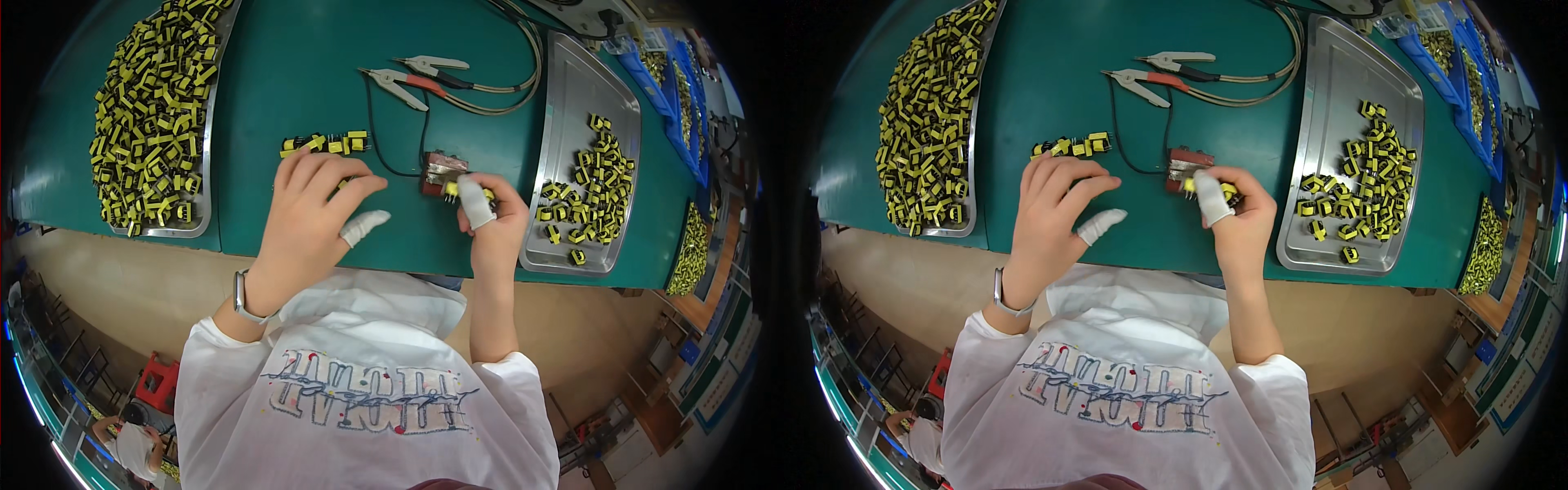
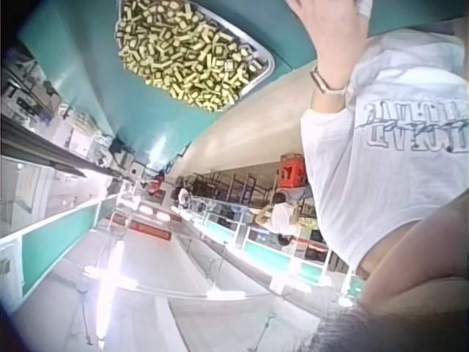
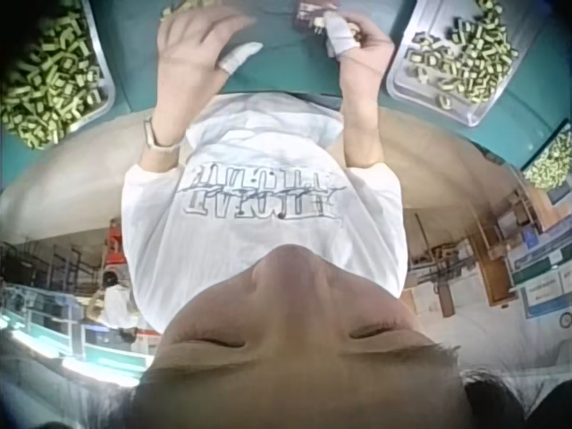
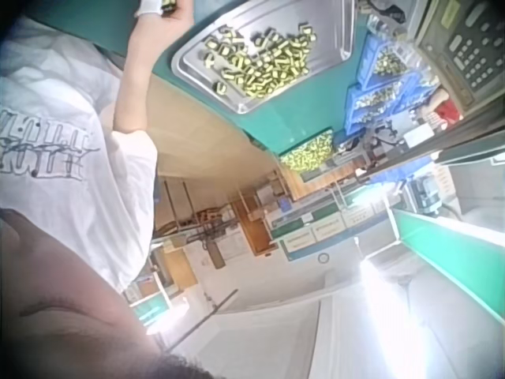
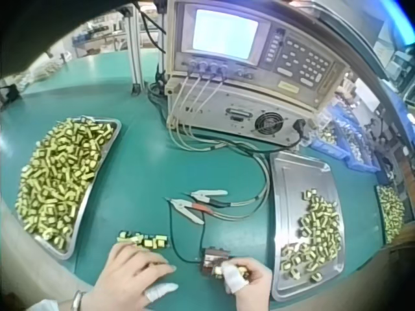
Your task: Assembling and testing small electronic components on a production floor workbench.
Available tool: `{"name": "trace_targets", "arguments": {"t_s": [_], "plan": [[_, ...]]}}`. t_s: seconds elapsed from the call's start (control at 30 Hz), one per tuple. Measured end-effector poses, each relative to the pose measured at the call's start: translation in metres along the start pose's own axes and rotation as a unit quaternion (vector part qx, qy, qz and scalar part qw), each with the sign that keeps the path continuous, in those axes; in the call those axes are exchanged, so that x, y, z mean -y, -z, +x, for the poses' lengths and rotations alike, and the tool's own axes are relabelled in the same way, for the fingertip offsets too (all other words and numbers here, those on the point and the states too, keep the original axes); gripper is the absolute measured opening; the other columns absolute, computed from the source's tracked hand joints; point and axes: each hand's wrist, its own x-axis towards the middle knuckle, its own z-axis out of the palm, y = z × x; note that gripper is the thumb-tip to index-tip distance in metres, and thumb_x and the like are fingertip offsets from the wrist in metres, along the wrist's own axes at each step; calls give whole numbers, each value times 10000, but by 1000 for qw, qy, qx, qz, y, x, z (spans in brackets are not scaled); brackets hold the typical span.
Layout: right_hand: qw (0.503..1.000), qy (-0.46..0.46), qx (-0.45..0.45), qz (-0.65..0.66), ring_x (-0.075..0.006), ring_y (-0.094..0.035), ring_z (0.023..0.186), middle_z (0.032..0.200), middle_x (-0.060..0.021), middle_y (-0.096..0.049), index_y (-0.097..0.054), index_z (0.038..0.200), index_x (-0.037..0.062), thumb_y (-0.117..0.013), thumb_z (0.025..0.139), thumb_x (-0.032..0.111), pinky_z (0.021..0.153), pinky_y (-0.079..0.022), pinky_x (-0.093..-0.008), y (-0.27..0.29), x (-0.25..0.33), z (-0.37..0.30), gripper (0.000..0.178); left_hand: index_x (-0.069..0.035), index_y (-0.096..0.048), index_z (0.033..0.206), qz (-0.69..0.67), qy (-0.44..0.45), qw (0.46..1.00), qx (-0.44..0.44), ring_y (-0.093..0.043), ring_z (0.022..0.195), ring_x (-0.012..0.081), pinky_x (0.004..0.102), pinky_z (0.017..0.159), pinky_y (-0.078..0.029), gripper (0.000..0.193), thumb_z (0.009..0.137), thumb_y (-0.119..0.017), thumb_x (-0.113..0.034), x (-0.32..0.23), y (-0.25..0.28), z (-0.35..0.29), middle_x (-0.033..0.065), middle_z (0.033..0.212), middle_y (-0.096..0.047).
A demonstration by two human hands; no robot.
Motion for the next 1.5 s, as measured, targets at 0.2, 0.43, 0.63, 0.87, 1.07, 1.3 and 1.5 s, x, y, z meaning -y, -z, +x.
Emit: {"name": "trace_targets", "arguments": {"t_s": [0.2,0.43,0.63,0.87,1.07,1.3,1.5], "plan": [[994,30,-93,-54,-55,-518,568,756,18,-618,-705,1009,14,-765,943,117,521,-358,-221,-2,-7,5,137,-135,-691,1121,36,21,999,14,-573,1128,280,532,1094,-398,331,812,-803,-175,10,1,-5,27,1133,-640],[974,121,-65,-180,-140,-631,786,962,-56,-685,-721,1022,-2,-777,858,13,673,-490,-269,0,-4,2,175,-135,-686,1146,47,16,998,41,-549,1170,287,556,1124,-376,350,814,-794,-152,11,2,-8,34,1189,-615],[912,295,-8,-285,-282,-719,1016,1160,-128,-716,-738,1152,19,-759,791,-50,858,-572,-351,0,-1,7,368,-162,-675,1235,66,19,993,93,-445,1406,336,592,1186,-305,461,791,-786,-102,12,12,-1,74,1507,-507],[860,333,21,-387,-265,-728,930,1172,-82,-710,-758,1163,65,-750,764,-72,748,-598,-342,3,-3,5,422,-169,-668,1262,55,37,989,134,-401,1455,345,612,1204,-283,491,793,-736,-39,21,12,2,44,1581,-465],[852,294,32,-432,-242,-716,879,1225,-68,-693,-757,1212,96,-740,770,-95,733,-587,-331,2,1,3,482,-155,-704,1177,27,16,993,115,-489,1345,338,593,1148,-350,383,805,-750,-72,27,9,4,34,1467,-555],[843,317,30,-433,-254,-714,881,1212,-72,-692,-756,1217,95,-739,774,-91,732,-588,-336,3,0,3,481,-168,-717,1124,22,-53,992,115,-552,1249,301,564,1110,-390,326,812,-751,-81,24,4,2,15,1345,-614],[861,273,-3,-428,-261,-707,924,1197,-84,-689,-754,1205,88,-752,791,-57,776,-584,-360,9,5,0,438,-197,-686,1211,0,-122,982,146,-590,1180,259,558,1104,-397,423,815,-729,-56,19,-7,-5,6,1270,-638]]}}
